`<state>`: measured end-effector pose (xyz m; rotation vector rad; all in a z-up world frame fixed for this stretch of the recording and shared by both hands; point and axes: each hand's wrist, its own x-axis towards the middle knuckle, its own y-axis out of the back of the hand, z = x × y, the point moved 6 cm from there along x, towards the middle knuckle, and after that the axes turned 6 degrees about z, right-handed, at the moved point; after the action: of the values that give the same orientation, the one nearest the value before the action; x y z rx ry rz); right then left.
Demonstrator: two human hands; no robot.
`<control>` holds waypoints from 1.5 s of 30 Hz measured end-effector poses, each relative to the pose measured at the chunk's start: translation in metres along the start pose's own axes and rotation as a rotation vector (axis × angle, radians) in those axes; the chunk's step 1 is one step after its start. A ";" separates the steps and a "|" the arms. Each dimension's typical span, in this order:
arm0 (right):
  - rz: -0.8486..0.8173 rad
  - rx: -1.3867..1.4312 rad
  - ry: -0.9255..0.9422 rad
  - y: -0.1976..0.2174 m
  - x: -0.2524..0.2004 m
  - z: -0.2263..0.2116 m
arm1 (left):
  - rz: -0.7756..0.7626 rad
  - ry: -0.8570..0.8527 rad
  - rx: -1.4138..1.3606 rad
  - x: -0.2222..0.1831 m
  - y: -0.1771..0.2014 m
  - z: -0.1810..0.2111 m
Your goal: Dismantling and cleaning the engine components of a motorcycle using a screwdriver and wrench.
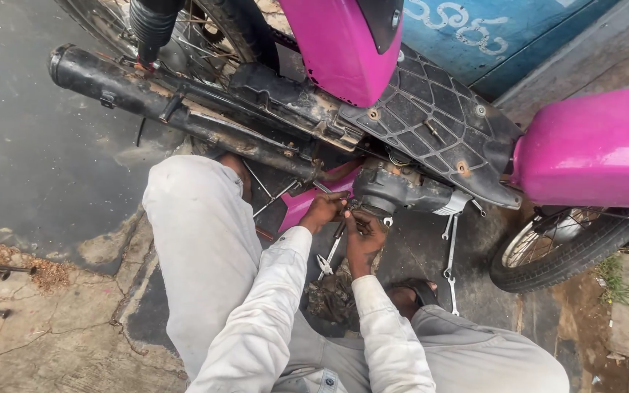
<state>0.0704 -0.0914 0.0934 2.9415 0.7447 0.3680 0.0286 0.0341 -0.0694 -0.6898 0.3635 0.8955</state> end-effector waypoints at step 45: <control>-0.026 -0.106 -0.203 0.001 -0.003 0.020 | -0.274 -0.294 0.327 -0.003 -0.012 0.044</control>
<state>0.0734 -0.0940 0.0741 2.8124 0.7116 0.1003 0.0370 0.0569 -0.0311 -0.2899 0.1421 0.6442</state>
